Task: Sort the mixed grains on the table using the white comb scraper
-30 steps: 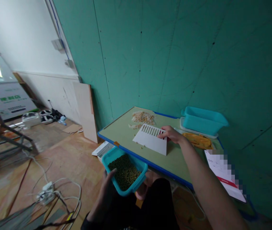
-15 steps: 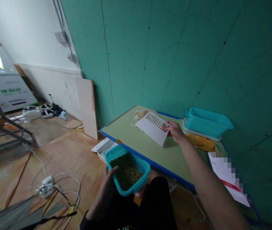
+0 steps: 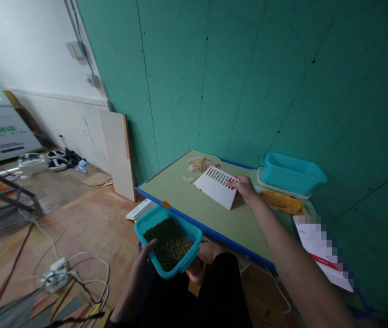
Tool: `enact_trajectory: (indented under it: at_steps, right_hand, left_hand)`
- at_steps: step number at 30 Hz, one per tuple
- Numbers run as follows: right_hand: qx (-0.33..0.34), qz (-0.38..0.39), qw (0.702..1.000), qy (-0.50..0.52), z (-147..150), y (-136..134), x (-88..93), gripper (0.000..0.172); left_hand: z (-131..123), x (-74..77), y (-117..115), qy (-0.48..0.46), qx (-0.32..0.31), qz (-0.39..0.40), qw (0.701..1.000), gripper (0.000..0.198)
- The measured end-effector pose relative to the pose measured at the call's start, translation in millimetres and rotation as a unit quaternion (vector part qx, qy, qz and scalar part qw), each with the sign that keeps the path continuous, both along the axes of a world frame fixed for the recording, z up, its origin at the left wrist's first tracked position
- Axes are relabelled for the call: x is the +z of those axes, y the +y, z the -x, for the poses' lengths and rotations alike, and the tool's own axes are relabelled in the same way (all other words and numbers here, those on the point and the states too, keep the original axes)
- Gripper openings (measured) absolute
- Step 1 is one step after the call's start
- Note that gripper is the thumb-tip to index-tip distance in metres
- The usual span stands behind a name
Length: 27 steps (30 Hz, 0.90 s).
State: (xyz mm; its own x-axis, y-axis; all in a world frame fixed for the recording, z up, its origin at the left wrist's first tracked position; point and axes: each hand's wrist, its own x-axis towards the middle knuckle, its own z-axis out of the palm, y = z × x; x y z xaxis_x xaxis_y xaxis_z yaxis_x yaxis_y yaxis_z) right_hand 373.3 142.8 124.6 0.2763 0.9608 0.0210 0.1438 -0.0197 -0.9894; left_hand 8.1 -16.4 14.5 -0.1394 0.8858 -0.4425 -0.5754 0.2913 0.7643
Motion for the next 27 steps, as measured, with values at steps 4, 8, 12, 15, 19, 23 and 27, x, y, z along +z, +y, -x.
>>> enact_trajectory:
  at_steps: [4,8,12,15,19,23,27]
  right_hand:
    - [0.044,0.008,0.999,-0.005,12.7,-2.5,0.2,0.03]
    - [0.107,0.012,0.994,-0.006,38.0,-12.4,2.6,0.035]
    - [0.174,0.031,0.984,-0.006,68.5,-27.9,4.9,0.038]
    - [0.206,0.04,0.978,0.001,79.1,-34.4,7.3,0.04]
    - [0.169,0.027,0.985,0.027,71.3,-18.9,17.5,0.047]
    - [0.046,-0.053,0.997,0.024,59.7,21.1,28.8,0.051]
    - [-0.016,-0.108,0.994,-0.011,56.8,52.7,22.5,0.05]
  left_hand:
    - [2.6,-3.3,4.1,0.023,0.02,0.006,1.0,0.054]
    - [5.1,-2.4,3.7,0.031,0.008,-0.035,0.999,0.051]
    - [9.2,0.1,3.3,0.033,-0.004,-0.044,0.998,0.051]
    - [14.1,1.9,5.6,-0.001,-0.014,-0.045,0.999,0.061]
    - [23.5,-3.4,15.7,-0.015,-0.019,-0.019,1.0,0.074]
    - [31.0,-17.5,31.0,0.009,-0.007,-0.006,1.0,0.067]
    - [31.2,-24.3,36.5,0.008,0.009,-0.016,1.0,0.074]
